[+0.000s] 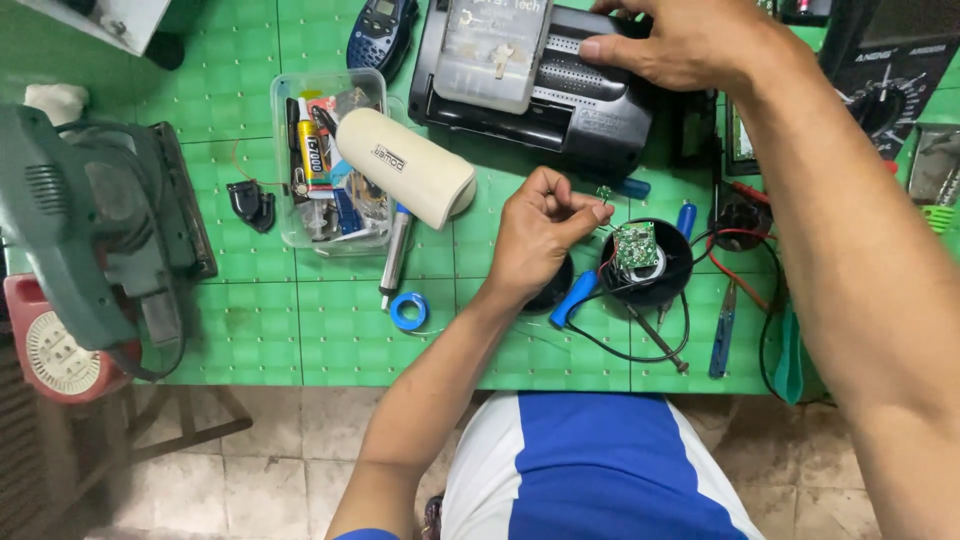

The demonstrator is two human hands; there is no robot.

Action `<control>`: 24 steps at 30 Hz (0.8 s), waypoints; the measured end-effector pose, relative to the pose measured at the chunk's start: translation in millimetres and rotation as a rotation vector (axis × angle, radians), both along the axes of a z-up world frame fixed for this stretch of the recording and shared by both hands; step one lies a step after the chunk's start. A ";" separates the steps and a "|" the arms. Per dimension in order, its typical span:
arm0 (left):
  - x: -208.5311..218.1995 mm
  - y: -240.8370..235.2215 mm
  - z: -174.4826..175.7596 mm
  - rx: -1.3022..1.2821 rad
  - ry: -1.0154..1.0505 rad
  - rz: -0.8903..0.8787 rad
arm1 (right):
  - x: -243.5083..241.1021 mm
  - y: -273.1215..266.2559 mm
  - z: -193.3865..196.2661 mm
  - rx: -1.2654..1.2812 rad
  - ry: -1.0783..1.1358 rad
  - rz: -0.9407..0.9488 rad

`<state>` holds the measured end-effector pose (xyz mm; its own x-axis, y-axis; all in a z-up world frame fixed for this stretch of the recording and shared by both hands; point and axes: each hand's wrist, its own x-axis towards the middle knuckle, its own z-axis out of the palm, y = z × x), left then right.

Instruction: Repairing a small electronic device by soldering wires to a circuit board and testing components with a multimeter.

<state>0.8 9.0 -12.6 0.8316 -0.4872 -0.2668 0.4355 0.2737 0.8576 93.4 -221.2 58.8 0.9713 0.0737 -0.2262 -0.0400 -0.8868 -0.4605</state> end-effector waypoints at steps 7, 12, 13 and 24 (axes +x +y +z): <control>-0.3 3.0 9.6 0.013 -0.008 -0.007 | -8.2 -2.0 -3.6 -0.044 0.023 0.004; -0.6 1.9 4.1 -0.023 -0.011 -0.002 | -9.9 -1.4 0.4 -0.061 -0.048 0.048; -1.2 1.9 5.5 -0.003 -0.019 -0.008 | -10.9 0.1 3.2 -0.074 -0.013 0.028; -0.5 -1.4 1.8 -0.039 -0.010 -0.009 | -18.6 -11.0 -6.4 0.065 -0.239 -0.093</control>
<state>0.3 7.6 -10.8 0.8295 -0.5048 -0.2391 0.4295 0.3028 0.8508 74.8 -232.2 52.4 0.9999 -0.0111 0.0128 -0.0028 -0.8526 -0.5226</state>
